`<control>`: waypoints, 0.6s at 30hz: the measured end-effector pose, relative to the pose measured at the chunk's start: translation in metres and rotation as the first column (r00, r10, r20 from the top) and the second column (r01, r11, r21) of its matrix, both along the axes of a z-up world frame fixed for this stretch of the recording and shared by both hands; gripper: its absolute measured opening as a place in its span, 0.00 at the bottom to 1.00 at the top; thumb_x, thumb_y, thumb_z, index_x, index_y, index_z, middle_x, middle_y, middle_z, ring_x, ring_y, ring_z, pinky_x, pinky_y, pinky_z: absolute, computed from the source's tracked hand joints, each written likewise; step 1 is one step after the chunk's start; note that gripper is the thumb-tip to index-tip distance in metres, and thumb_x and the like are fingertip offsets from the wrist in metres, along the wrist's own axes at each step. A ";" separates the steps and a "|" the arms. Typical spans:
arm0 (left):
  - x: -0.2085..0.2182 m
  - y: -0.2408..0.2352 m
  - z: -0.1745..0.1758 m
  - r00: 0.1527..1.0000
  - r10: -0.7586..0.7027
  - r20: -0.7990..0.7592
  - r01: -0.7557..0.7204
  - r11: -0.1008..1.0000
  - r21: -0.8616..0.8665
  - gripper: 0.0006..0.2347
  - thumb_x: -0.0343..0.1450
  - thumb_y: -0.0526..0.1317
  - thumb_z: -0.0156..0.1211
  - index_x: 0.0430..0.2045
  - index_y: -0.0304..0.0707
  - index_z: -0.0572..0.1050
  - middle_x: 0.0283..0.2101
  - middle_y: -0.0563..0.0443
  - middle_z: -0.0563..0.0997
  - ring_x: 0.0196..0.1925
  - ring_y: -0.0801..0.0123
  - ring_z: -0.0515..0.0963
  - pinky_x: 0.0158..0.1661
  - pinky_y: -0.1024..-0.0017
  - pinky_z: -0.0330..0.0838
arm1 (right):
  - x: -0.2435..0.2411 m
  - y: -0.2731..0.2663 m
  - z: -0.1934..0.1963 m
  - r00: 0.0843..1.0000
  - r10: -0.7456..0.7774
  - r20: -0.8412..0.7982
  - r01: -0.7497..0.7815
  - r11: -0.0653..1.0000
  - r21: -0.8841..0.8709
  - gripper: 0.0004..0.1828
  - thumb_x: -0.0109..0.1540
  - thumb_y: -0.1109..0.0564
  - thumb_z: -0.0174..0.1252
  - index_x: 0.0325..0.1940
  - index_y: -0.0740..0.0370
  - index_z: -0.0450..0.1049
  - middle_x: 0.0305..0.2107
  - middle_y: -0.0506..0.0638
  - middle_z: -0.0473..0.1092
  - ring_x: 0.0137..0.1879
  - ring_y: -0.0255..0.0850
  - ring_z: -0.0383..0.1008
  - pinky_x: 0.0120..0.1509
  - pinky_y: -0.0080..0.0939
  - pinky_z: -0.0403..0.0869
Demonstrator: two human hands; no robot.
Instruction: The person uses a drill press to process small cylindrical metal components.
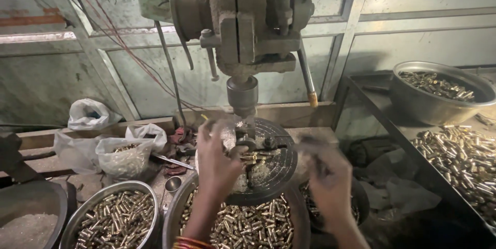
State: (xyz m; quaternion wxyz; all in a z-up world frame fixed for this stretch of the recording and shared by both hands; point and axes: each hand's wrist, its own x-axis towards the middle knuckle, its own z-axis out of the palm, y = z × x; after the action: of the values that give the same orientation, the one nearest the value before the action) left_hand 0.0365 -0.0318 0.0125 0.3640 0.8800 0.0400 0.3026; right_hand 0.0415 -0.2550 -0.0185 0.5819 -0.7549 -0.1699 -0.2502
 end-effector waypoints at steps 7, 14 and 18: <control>0.006 0.018 0.008 0.944 -0.317 -0.090 0.278 0.912 -0.302 0.39 0.63 0.29 0.67 0.70 0.50 0.54 0.66 0.38 0.72 0.67 0.52 0.71 0.63 0.52 0.63 | 0.114 0.023 0.102 0.820 -0.127 0.558 0.243 0.960 -0.139 0.31 0.55 0.65 0.62 0.64 0.70 0.67 0.46 0.66 0.73 0.51 0.59 0.74 0.52 0.52 0.73; 0.012 0.016 -0.003 0.922 -0.385 0.049 0.364 0.815 -0.451 0.32 0.63 0.24 0.58 0.65 0.42 0.58 0.61 0.36 0.78 0.58 0.57 0.83 0.53 0.62 0.79 | 0.207 0.043 0.092 0.874 -0.129 0.469 0.155 0.988 -0.017 0.19 0.66 0.54 0.56 0.59 0.66 0.72 0.35 0.61 0.76 0.39 0.52 0.77 0.46 0.48 0.75; 0.017 0.020 -0.005 0.910 -0.412 0.047 0.375 0.768 -0.520 0.33 0.62 0.24 0.56 0.65 0.42 0.57 0.62 0.38 0.78 0.55 0.58 0.85 0.49 0.63 0.83 | 0.282 0.034 0.060 0.813 -0.082 0.576 0.106 0.994 -0.008 0.19 0.61 0.56 0.60 0.54 0.68 0.72 0.38 0.61 0.77 0.42 0.55 0.76 0.46 0.49 0.75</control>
State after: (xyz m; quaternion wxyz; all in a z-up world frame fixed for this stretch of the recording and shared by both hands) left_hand 0.0536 -0.0120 0.0070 0.6405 0.7477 -0.0526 0.1668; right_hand 0.3239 -0.2209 0.0412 0.4752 -0.6632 -0.3051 -0.4912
